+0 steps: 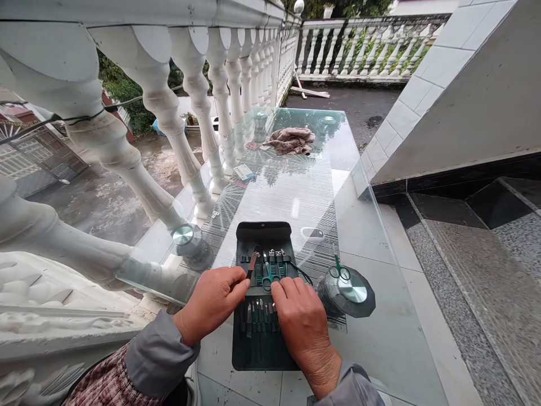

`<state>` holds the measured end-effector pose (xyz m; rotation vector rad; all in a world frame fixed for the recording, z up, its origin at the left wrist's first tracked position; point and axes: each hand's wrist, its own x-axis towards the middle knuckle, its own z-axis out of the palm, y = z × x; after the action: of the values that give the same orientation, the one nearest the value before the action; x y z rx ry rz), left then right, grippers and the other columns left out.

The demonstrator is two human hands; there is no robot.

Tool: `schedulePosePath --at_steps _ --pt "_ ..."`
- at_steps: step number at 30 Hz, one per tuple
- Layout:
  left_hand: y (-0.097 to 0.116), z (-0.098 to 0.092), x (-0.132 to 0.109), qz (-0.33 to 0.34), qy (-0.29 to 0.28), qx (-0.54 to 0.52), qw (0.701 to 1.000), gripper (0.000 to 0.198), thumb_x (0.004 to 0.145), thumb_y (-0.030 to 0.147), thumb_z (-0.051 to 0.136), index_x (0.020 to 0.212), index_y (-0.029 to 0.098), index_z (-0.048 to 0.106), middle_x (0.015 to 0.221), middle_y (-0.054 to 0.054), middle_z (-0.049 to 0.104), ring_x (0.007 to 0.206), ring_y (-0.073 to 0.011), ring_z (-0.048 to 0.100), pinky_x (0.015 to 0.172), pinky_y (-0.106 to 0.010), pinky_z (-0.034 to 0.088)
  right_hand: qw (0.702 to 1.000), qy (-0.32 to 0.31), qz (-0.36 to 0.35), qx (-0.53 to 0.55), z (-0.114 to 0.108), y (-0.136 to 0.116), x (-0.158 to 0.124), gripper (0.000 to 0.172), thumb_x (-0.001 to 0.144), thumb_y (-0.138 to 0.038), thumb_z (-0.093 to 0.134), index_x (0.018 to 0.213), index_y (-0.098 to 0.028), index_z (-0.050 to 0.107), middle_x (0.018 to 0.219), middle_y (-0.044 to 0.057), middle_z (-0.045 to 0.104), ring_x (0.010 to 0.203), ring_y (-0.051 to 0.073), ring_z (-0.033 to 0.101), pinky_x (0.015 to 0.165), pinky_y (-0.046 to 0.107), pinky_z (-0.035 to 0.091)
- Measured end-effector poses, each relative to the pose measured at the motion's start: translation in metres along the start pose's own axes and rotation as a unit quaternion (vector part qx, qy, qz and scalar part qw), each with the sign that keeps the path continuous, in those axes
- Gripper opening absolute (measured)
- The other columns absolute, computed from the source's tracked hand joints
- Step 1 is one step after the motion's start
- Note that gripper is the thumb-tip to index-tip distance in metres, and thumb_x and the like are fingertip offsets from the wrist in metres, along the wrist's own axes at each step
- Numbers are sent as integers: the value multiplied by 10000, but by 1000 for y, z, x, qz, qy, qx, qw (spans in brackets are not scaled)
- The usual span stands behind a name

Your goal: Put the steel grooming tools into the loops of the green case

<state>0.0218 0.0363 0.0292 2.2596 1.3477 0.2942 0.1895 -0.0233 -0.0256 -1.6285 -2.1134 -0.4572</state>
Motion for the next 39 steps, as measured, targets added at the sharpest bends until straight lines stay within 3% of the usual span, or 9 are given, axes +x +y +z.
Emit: schedulePosePath --at_steps 14,22,30,35,39 --pt "1 1 1 -1 -7 9 1000 271 862 258 433 602 182 429 609 24 524 587 -119 451 547 -252 228 1000 4 31 -2 4 -1 1 227 876 -177 473 668 -186 563 605 20 488 627 165 381 592 302 241" --pt "2 -1 1 -3 -7 15 1000 267 860 251 444 601 183 445 607 23 534 592 -121 468 547 -251 236 997 4 42 67 1 -7 4 173 894 -247 465 880 -176 623 725 36 541 697 161 429 629 282 293" --pt "2 0 1 -3 -8 23 1000 265 866 253 443 613 185 483 620 18 559 606 -126 493 554 -249 250 998 -13 48 46 3 -6 5 261 897 -200 433 710 -183 613 684 34 533 686 152 436 654 282 318" --pt "2 -1 0 2 -10 22 1000 260 869 250 438 626 187 505 634 13 575 613 -130 505 556 -247 260 995 11 23 101 3 -12 4 211 888 -160 438 808 -167 634 808 61 617 768 160 507 695 289 371" --pt "3 -2 0 -2 -14 21 1000 260 870 247 440 627 186 509 628 13 569 609 -129 502 548 -247 257 988 47 40 139 -2 -2 4 177 884 -166 460 925 -163 633 856 64 649 826 166 550 739 300 418"
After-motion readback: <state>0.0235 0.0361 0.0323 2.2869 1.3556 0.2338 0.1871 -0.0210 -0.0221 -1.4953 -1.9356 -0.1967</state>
